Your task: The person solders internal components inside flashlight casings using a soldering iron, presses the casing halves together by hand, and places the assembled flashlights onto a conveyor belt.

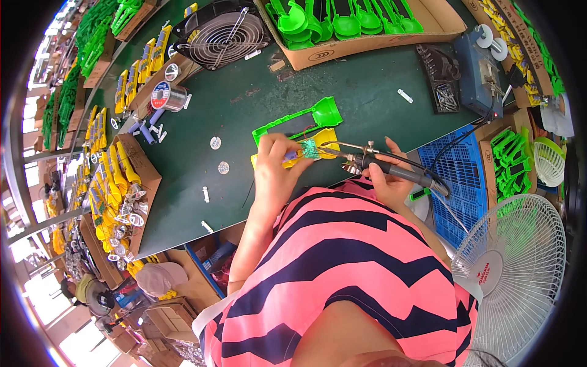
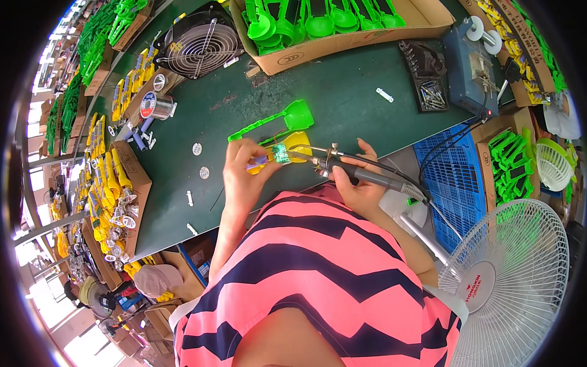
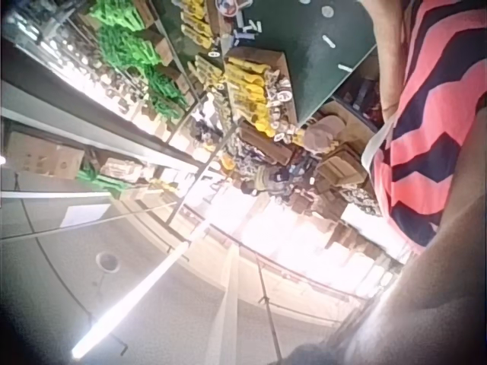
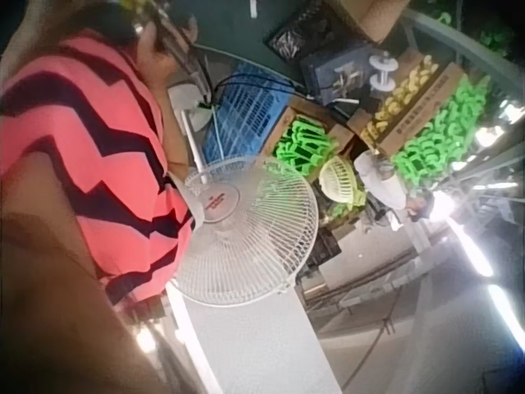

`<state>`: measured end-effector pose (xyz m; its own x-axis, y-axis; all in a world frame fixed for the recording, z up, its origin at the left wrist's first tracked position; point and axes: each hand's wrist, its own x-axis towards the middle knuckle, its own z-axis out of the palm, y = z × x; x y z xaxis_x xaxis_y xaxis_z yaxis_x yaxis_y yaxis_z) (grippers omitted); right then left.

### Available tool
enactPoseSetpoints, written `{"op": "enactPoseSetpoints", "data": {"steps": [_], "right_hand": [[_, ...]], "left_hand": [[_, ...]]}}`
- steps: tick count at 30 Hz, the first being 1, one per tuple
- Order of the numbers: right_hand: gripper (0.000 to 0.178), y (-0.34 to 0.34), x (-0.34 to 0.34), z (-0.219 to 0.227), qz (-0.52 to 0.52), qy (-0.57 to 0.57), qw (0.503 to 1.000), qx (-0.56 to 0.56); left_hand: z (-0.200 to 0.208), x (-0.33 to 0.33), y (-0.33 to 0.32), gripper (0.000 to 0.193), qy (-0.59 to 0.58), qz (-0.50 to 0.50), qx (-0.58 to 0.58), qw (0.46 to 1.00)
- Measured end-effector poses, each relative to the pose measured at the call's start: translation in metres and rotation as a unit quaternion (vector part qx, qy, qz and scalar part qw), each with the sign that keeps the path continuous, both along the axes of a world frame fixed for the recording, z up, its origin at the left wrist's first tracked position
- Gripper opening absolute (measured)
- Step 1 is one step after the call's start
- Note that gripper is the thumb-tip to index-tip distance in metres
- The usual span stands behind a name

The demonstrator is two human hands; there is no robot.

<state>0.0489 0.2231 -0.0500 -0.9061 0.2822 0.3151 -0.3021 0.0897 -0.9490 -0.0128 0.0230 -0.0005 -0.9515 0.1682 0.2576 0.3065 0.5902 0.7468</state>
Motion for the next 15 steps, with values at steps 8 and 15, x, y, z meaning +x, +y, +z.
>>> {"op": "enactPoseSetpoints", "data": {"steps": [8, 15], "right_hand": [[0.018, 0.000, -0.009, 0.010, 0.010, 0.072, 0.990, 0.117], [0.016, -0.002, -0.010, 0.008, 0.010, 0.055, 0.993, 0.107]], "left_hand": [[0.036, 0.029, -0.054, 0.006, -0.043, 0.005, -0.486, 0.873], [0.005, 0.021, -0.015, 0.018, 0.135, -0.051, -0.131, 0.981]]}}
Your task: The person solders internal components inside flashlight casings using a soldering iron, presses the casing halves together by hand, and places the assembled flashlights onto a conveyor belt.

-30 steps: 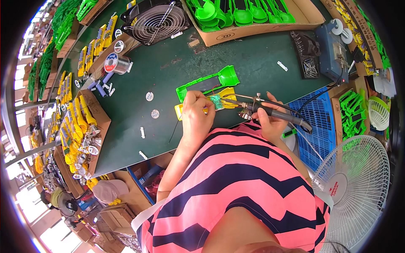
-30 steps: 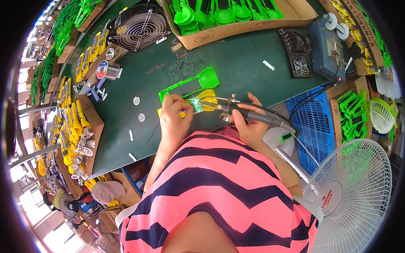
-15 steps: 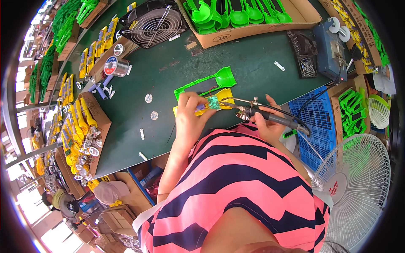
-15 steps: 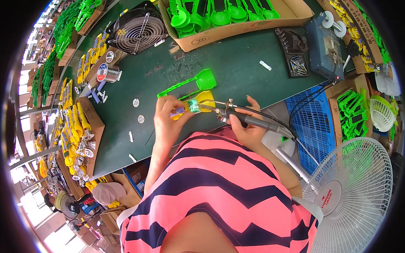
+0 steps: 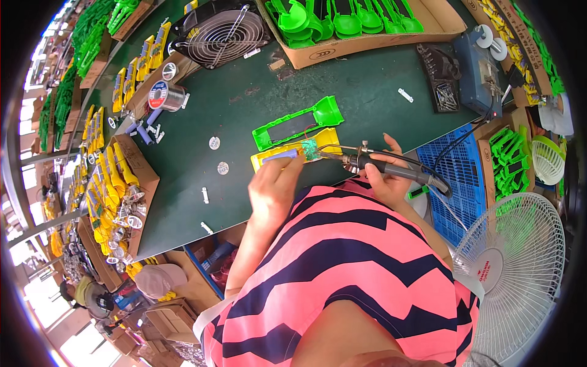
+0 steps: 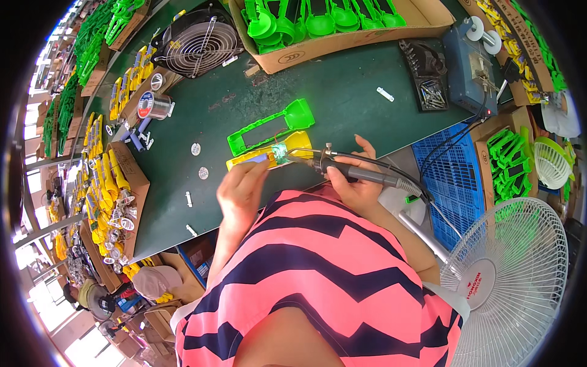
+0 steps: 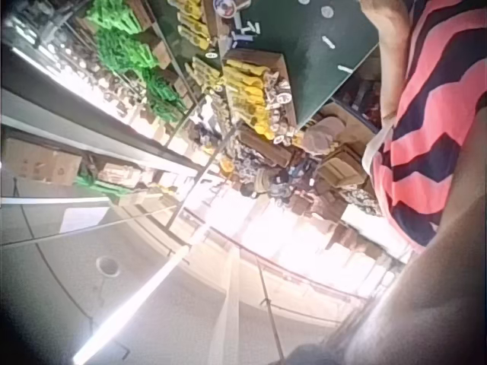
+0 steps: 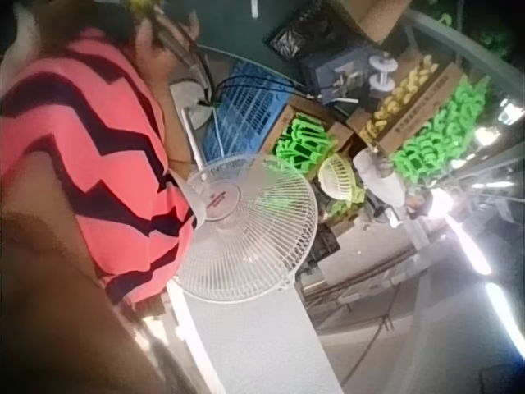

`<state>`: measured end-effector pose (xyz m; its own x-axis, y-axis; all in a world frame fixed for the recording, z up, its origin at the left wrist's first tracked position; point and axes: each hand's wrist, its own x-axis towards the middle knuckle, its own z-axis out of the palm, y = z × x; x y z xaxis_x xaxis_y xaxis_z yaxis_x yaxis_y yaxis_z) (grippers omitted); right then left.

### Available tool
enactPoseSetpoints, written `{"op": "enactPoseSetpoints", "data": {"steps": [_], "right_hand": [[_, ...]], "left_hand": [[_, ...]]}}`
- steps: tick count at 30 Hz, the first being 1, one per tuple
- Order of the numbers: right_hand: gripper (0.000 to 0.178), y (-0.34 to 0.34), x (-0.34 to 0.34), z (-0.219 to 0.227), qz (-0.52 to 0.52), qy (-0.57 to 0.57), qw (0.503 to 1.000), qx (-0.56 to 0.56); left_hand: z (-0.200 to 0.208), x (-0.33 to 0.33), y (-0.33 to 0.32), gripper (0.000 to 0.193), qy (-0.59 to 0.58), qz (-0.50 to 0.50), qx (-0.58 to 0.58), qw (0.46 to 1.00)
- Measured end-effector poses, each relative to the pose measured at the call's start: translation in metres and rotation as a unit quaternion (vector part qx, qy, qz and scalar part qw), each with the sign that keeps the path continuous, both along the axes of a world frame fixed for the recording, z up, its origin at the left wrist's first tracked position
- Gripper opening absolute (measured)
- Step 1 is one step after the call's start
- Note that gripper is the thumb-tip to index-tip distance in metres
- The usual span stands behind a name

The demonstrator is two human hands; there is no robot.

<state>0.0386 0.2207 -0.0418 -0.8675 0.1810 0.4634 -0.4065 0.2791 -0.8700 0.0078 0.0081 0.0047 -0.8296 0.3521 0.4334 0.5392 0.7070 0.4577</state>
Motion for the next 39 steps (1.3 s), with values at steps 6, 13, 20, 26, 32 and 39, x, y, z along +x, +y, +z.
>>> {"op": "enactPoseSetpoints", "data": {"steps": [6, 13, 20, 26, 32, 39], "right_hand": [[0.016, 0.000, 0.002, -0.005, -0.011, -0.022, 0.999, -0.021], [0.015, -0.001, 0.002, -0.006, -0.006, -0.044, 0.996, -0.076], [0.014, -0.003, 0.001, -0.008, -0.006, -0.031, 0.998, -0.054], [0.014, -0.009, 0.005, -0.010, -0.018, -0.097, 0.985, -0.143], [0.016, -0.009, 0.006, -0.011, -0.013, -0.107, 0.981, -0.164], [0.019, -0.004, 0.006, 0.005, -0.032, -0.122, 0.962, -0.243]], "left_hand": [[-0.016, -0.003, 0.012, 0.022, 0.008, 0.002, -0.019, 1.000], [-0.009, -0.008, 0.010, 0.022, 0.011, -0.035, -0.086, 0.996], [-0.010, -0.005, 0.008, 0.025, -0.012, -0.036, -0.102, 0.994], [-0.008, -0.005, 0.008, 0.024, -0.025, -0.036, -0.095, 0.994], [-0.008, -0.005, 0.007, 0.025, -0.024, -0.036, -0.096, 0.994], [-0.010, -0.003, 0.008, 0.024, -0.018, -0.037, -0.100, 0.994]]}}
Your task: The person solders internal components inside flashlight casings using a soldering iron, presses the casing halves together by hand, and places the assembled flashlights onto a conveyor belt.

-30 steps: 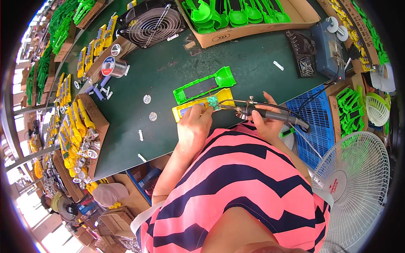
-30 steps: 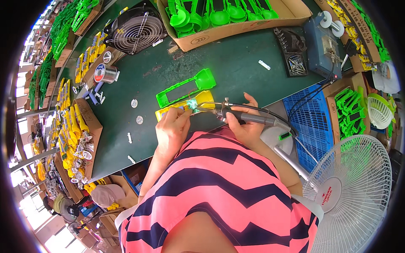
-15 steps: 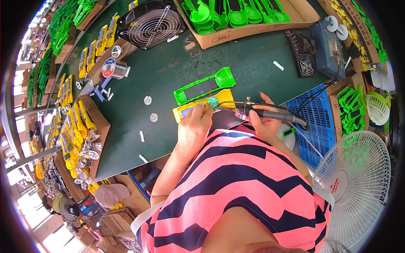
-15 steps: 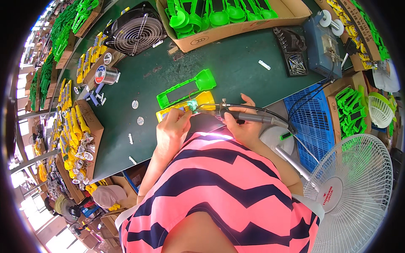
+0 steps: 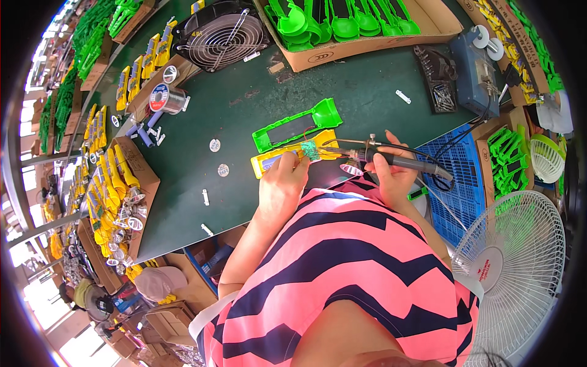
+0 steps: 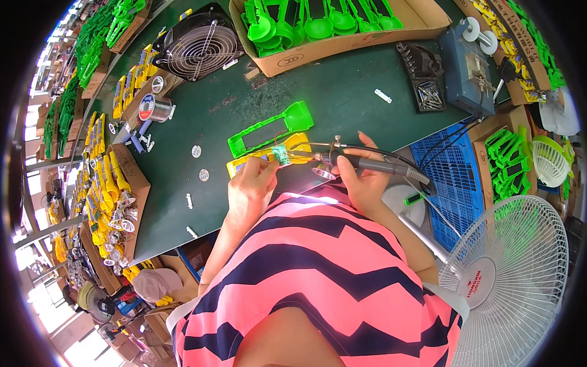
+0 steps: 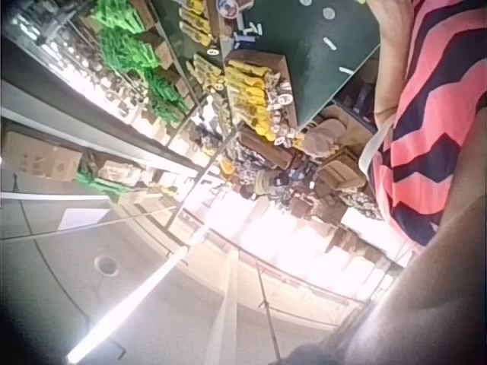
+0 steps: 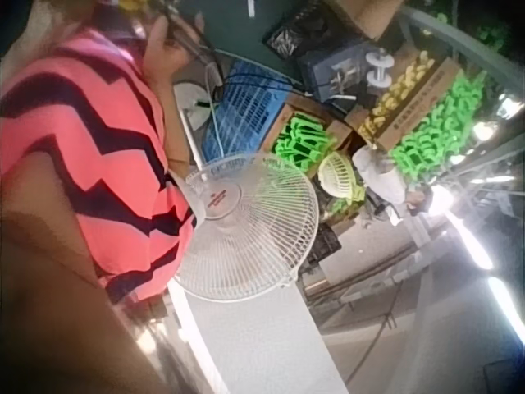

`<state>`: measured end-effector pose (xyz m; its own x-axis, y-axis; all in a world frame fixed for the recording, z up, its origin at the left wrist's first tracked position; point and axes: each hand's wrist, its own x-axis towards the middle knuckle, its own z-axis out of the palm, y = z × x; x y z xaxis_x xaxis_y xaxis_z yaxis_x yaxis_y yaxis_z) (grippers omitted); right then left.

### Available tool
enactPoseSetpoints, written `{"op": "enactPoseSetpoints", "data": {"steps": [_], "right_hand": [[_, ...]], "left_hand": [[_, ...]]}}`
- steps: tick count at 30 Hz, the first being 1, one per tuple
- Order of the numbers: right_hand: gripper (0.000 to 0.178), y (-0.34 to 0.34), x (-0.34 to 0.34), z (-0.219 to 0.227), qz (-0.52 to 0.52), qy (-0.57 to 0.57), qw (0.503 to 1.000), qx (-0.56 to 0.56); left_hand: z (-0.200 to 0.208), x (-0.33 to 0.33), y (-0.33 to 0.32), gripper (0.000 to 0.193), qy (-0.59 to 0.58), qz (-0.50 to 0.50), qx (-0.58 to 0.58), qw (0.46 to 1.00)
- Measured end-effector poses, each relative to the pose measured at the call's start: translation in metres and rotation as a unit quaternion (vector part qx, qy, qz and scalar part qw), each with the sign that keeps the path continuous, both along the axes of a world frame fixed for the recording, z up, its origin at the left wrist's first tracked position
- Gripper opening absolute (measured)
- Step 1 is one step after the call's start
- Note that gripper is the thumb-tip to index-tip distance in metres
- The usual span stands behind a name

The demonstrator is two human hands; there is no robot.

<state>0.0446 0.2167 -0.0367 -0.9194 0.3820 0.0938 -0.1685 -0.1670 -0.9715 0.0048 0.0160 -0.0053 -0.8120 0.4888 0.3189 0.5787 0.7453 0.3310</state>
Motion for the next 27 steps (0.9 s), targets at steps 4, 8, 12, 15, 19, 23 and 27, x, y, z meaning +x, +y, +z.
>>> {"op": "enactPoseSetpoints", "data": {"steps": [4, 8, 12, 15, 19, 23, 27], "right_hand": [[0.022, 0.012, 0.000, -0.006, 0.013, 0.004, 1.000, 0.007], [0.021, 0.017, -0.001, -0.004, -0.016, 0.017, 1.000, -0.004], [0.020, 0.029, -0.004, -0.002, -0.039, 0.061, 0.997, 0.031], [0.019, 0.041, -0.011, 0.005, -0.027, 0.101, 0.989, 0.106], [0.017, 0.074, -0.032, 0.014, -0.033, 0.129, 0.966, 0.223], [0.019, 0.099, -0.076, 0.051, -0.074, 0.098, 0.945, 0.304], [0.024, 0.132, -0.147, 0.064, -0.075, 0.113, 0.884, 0.448]], "left_hand": [[0.001, 0.000, 0.002, 0.022, 0.010, -0.005, -0.015, 1.000], [0.012, -0.006, 0.005, 0.024, 0.132, -0.003, 0.005, 0.991], [0.010, -0.039, -0.018, 0.027, 0.139, 0.103, 0.049, 0.984], [-0.009, -0.068, -0.039, 0.028, 0.026, 0.183, -0.099, 0.978], [-0.014, -0.064, -0.055, 0.028, -0.034, 0.168, 0.020, 0.985], [-0.018, -0.003, -0.050, 0.031, 0.097, 0.159, 0.150, 0.971], [-0.040, -0.001, -0.053, 0.046, -0.034, 0.037, 0.160, 0.986]]}}
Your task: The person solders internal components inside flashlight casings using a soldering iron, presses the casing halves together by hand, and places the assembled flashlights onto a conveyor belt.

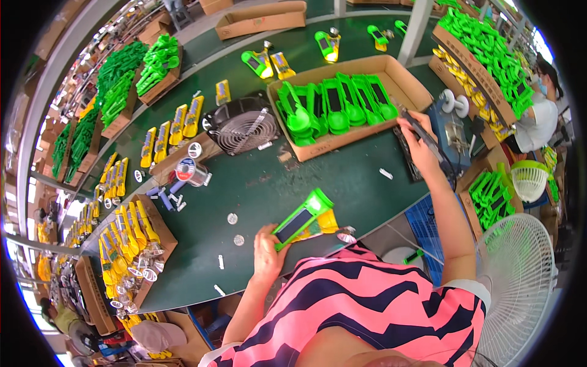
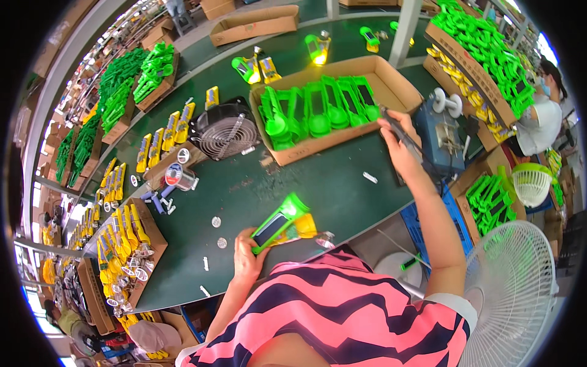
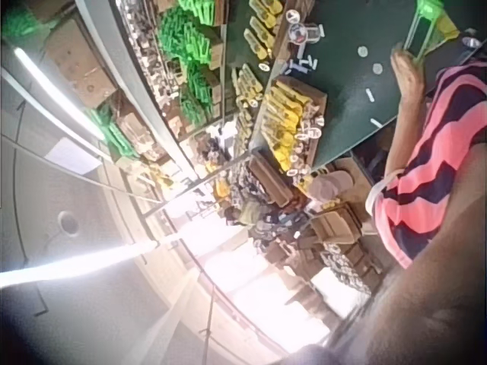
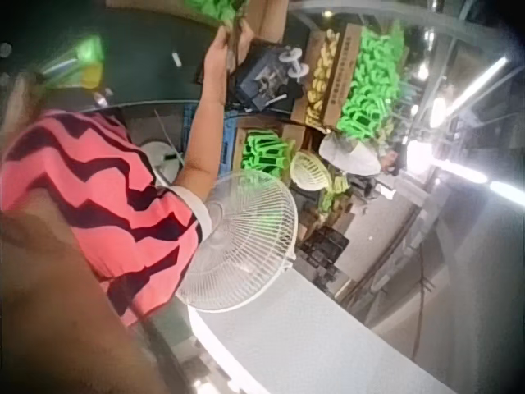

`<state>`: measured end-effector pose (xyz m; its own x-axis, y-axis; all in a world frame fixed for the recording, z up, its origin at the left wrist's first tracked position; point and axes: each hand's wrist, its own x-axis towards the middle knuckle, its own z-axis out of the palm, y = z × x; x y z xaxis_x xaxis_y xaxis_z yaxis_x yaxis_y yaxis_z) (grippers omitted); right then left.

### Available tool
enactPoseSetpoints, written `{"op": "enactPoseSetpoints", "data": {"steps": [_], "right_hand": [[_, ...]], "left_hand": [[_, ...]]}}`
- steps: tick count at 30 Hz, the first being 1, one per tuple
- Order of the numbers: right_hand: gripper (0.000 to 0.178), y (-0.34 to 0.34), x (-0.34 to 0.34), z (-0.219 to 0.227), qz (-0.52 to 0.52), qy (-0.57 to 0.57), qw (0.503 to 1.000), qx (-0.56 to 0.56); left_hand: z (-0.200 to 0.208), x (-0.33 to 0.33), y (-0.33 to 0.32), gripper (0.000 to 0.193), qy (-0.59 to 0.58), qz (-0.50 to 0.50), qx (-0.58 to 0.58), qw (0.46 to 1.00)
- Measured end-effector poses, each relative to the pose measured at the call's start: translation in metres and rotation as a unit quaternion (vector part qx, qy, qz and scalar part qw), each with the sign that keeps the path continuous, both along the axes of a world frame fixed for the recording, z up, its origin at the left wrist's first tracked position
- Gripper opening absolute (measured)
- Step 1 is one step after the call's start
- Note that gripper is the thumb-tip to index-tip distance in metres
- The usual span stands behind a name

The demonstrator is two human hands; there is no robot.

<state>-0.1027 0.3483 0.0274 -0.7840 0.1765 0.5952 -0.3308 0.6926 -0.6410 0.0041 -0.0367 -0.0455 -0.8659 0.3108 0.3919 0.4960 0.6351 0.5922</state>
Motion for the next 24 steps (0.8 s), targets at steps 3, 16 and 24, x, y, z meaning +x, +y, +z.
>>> {"op": "enactPoseSetpoints", "data": {"steps": [3, 16, 24], "right_hand": [[0.041, 0.029, -0.050, -0.011, -0.017, -0.059, 0.994, 0.086], [0.062, 0.057, -0.113, -0.017, -0.058, -0.261, 0.944, 0.196], [0.066, 0.051, -0.120, -0.012, -0.056, -0.335, 0.918, 0.206]], "left_hand": [[0.017, -0.023, -0.001, 0.048, 0.026, -0.054, 0.019, 0.998], [0.073, -0.415, -0.073, 0.047, 0.005, 0.316, -0.114, 0.942], [0.079, -0.486, -0.105, 0.048, -0.435, 0.166, -0.181, 0.866]]}}
